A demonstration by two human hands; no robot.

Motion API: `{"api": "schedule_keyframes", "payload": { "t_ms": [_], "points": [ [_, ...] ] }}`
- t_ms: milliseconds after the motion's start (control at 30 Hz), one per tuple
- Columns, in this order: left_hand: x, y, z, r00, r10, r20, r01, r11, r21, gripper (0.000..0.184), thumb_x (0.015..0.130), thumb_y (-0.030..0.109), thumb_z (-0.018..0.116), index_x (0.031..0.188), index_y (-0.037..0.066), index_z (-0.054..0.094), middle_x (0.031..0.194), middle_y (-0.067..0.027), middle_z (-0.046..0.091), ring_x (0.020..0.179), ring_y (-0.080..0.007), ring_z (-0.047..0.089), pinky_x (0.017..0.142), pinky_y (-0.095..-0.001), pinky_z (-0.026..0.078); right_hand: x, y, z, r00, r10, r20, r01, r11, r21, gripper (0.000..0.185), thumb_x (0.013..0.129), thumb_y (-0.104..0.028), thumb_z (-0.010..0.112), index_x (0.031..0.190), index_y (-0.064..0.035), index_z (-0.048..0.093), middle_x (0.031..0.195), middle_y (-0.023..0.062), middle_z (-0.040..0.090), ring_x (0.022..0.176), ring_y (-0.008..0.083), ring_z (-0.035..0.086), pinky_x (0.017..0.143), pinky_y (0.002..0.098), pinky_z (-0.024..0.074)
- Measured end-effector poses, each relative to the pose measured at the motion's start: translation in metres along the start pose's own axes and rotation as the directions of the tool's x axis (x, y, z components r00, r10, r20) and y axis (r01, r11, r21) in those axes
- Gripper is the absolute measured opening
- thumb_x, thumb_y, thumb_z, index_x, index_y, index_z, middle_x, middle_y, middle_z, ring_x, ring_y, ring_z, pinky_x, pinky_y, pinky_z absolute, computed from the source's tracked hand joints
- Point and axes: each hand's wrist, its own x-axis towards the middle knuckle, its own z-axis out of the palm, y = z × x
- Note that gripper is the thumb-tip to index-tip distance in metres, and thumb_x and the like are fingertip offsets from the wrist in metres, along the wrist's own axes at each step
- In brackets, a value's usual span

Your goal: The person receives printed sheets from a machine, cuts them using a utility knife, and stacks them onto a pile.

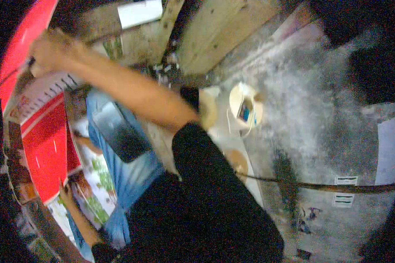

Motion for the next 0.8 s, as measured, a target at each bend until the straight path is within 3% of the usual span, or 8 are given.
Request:
{"api": "schedule_keyframes", "payload": {
  "t_ms": [33, 67, 167, 200, 400, 433, 533, 800],
  "points": [
    [0.013, -0.047, -0.011, 0.939, 0.342, 0.032, -0.281, 0.710, 0.646, 0.050, 0.090, 0.016, 0.067, 0.132, -0.006, 0.049, 0.121, -0.0170, 0.061, 0.103, -0.0222, 0.063, 0.089, -0.0319, 0.053, -0.003, -0.024, -0.007, 1.000, 0.017, 0.023, -0.017, 1.000, 0.018, 0.034, 0.067, -0.033, 0.066, 0.096, -0.0191, 0.076, 0.091, 0.0172, 0.071, 0.084, 0.0332, 0.070, 0.076, 0.0464, 0.0569],
    [0.031, -0.049, -0.042, 0.986, -0.139, -0.090, 0.128, 0.984, -0.120, 0.050, 0.092, 0.038, 0.060, 0.130, 0.005, 0.054, 0.106, -0.0111, 0.061, 0.083, -0.0198, 0.058, 0.072, -0.0309, 0.052, -0.011, -0.047, -0.017, 0.998, -0.007, -0.070, 0.012, 0.997, 0.074, 0.027, 0.070, -0.026, 0.065, 0.093, -0.0142, 0.074, 0.087, 0.0170, 0.070, 0.079, 0.0303, 0.068, 0.072, 0.0438, 0.0554],
    [0.070, -0.076, 0.044, 0.889, -0.378, 0.258, 0.437, 0.869, -0.232, 0.068, 0.088, 0.052, 0.061, 0.136, 0.006, 0.048, 0.113, -0.0146, 0.058, 0.093, -0.0252, 0.057, 0.086, -0.0393, 0.049, -0.002, -0.109, -0.084, 0.934, -0.260, -0.246, 0.289, 0.953, 0.088, 0.012, 0.079, -0.008, 0.062, 0.087, -0.0019, 0.070, 0.076, 0.0164, 0.068, 0.066, 0.0229, 0.064, 0.061, 0.0372, 0.0515],
    [0.069, -0.063, 0.077, 0.904, -0.374, 0.205, 0.420, 0.865, -0.274, 0.069, 0.088, 0.053, 0.061, 0.137, 0.006, 0.048, 0.114, -0.0148, 0.057, 0.094, -0.0256, 0.056, 0.087, -0.0399, 0.048, 0.005, -0.115, -0.098, 0.895, -0.337, -0.291, 0.367, 0.928, 0.057, 0.010, 0.081, -0.005, 0.062, 0.086, 0.0005, 0.069, 0.074, 0.0163, 0.068, 0.063, 0.0215, 0.063, 0.059, 0.0359, 0.0507],
    [0.080, -0.015, 0.140, 0.918, -0.366, 0.153, 0.397, 0.858, -0.325, 0.074, 0.087, 0.055, 0.060, 0.139, 0.005, 0.044, 0.122, -0.0159, 0.052, 0.105, -0.0280, 0.050, 0.094, -0.0440, 0.041, 0.039, -0.062, -0.079, 0.932, -0.180, 0.314, 0.166, 0.984, 0.071, 0.034, 0.071, -0.039, 0.066, 0.088, -0.0117, 0.075, 0.081, 0.0155, 0.071, 0.078, 0.0342, 0.070, 0.072, 0.0463, 0.0571],
    [0.080, -0.009, 0.147, 0.920, -0.360, 0.155, 0.391, 0.862, -0.324, 0.075, 0.087, 0.056, 0.060, 0.139, 0.005, 0.043, 0.123, -0.0161, 0.051, 0.106, -0.0284, 0.049, 0.095, -0.0447, 0.040, 0.033, -0.067, -0.073, 0.961, -0.218, 0.171, 0.236, 0.968, -0.090, 0.031, 0.072, -0.038, 0.067, 0.081, -0.0086, 0.074, 0.076, 0.0173, 0.070, 0.074, 0.0356, 0.070, 0.069, 0.0464, 0.0573],
    [0.076, 0.001, 0.149, 0.929, -0.342, 0.145, 0.371, 0.869, -0.327, 0.078, 0.086, 0.057, 0.059, 0.140, 0.004, 0.041, 0.127, -0.0167, 0.048, 0.111, -0.0296, 0.046, 0.098, -0.0467, 0.037, 0.014, -0.076, -0.079, 0.960, -0.258, 0.106, 0.260, 0.966, -0.008, 0.025, 0.071, -0.031, 0.066, 0.074, -0.0060, 0.072, 0.070, 0.0209, 0.067, 0.072, 0.0380, 0.069, 0.068, 0.0474, 0.0572],
    [0.036, 0.059, 0.184, 0.965, -0.214, 0.152, 0.260, 0.850, -0.457, 0.085, 0.085, 0.060, 0.058, 0.143, 0.002, 0.036, 0.138, -0.0181, 0.041, 0.125, -0.0328, 0.038, 0.106, -0.0522, 0.028, -0.053, -0.078, -0.036, 0.977, -0.160, 0.141, 0.132, 0.973, 0.187, 0.015, 0.066, -0.016, 0.062, 0.072, -0.0035, 0.068, 0.068, 0.0202, 0.064, 0.070, 0.0378, 0.066, 0.065, 0.0495, 0.0553]
  ]
}}
